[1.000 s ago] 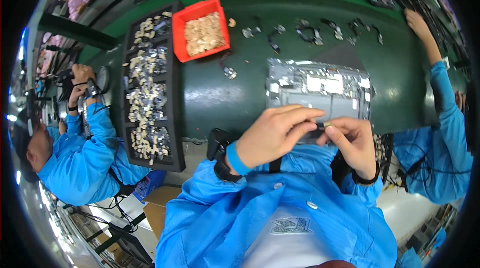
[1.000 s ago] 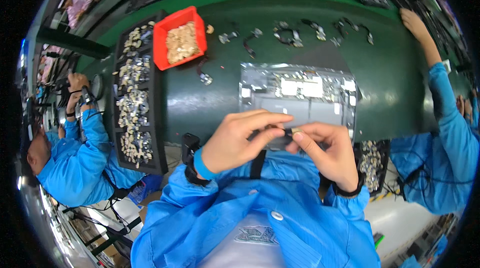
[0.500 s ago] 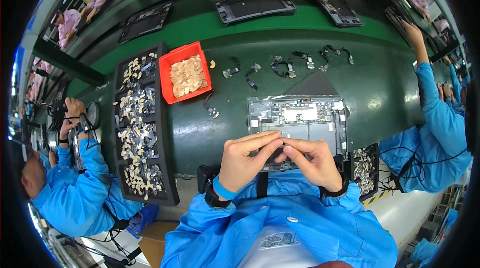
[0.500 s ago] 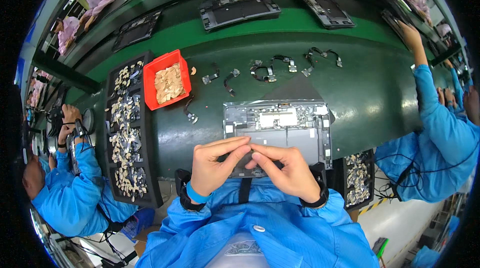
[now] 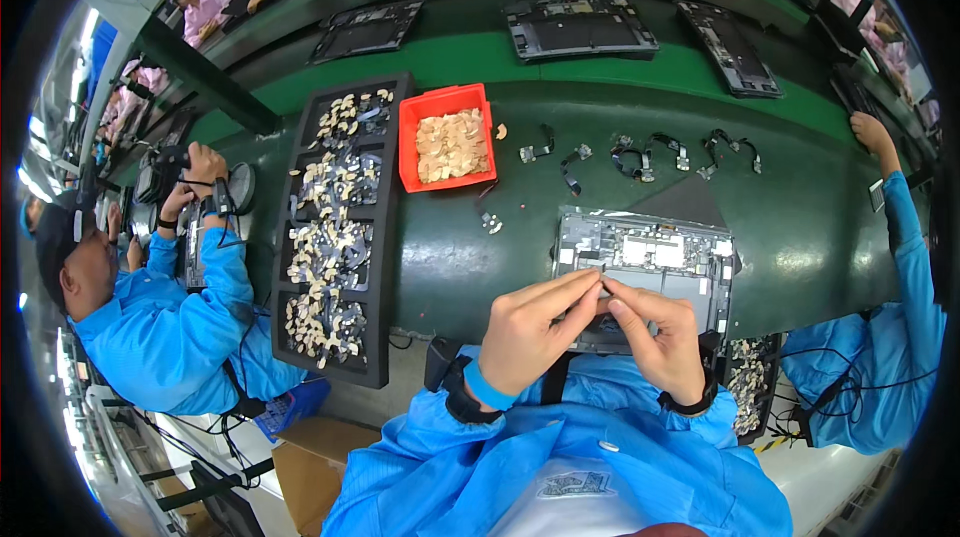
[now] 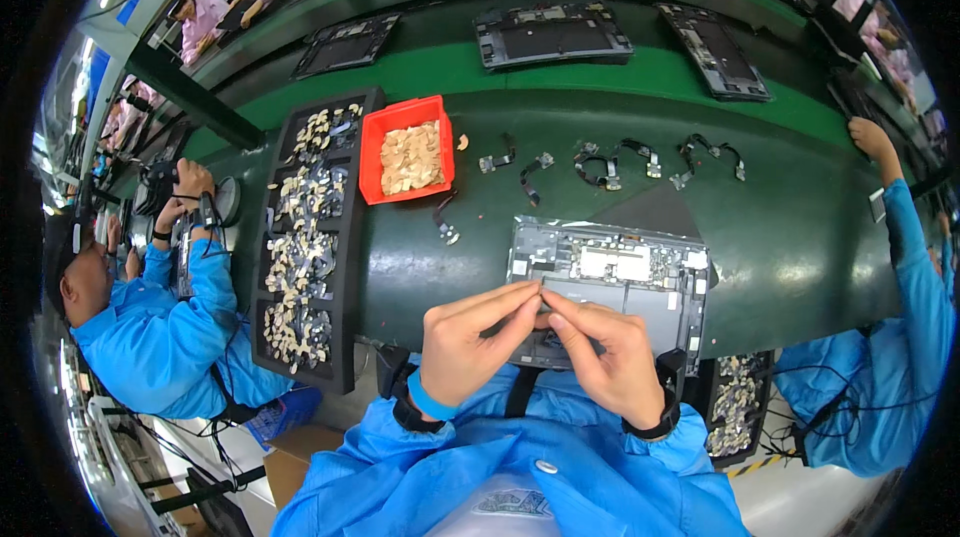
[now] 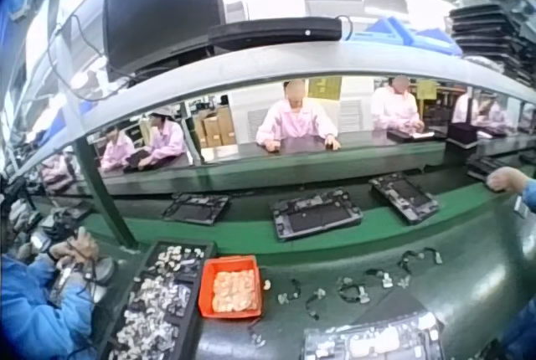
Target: The person assembles electronic devices by taking cable components, peeling off their protective tape backings by hand, attaching the cables into the tablet chassis, pressing them down, and passing the chassis along the conveyor line.
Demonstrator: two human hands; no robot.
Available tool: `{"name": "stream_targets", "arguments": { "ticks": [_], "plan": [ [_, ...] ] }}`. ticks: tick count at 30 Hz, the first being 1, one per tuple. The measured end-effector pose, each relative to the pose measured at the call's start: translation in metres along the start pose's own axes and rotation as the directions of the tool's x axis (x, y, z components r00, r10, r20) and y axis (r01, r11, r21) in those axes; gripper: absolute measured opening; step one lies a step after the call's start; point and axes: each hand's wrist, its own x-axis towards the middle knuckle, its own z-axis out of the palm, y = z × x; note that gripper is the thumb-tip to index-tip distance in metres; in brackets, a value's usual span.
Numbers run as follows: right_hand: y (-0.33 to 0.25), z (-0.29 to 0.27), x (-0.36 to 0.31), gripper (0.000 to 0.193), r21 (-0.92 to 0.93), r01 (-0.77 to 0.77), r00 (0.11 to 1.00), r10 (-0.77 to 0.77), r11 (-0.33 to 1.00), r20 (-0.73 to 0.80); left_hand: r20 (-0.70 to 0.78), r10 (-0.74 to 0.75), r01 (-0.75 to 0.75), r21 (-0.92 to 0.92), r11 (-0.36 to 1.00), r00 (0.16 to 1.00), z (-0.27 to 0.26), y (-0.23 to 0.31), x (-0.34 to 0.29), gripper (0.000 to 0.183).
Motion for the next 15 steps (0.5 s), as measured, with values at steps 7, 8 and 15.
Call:
{"name": "stream_targets", "arguments": {
  "ticks": [7,8,15],
  "plan": [
    [0.005,0.001,0.005,0.030,-0.078,0.045,0.996,-0.038,0.996,0.079,-0.039,0.147,-0.134,0.232,0.963,0.988,-0.002,0.001,0.004,0.015],
    [0.005,0.001,0.006,0.030,-0.100,0.074,0.994,-0.064,0.992,0.094,-0.051,0.143,-0.127,0.234,0.964,0.988,-0.004,-0.001,0.005,0.015],
    [-0.002,-0.020,0.018,0.030,0.148,-0.215,0.976,0.207,0.965,0.070,-0.289,0.102,0.054,0.487,0.872,0.952,-0.059,-0.038,0.084,0.014]
  ]
}}
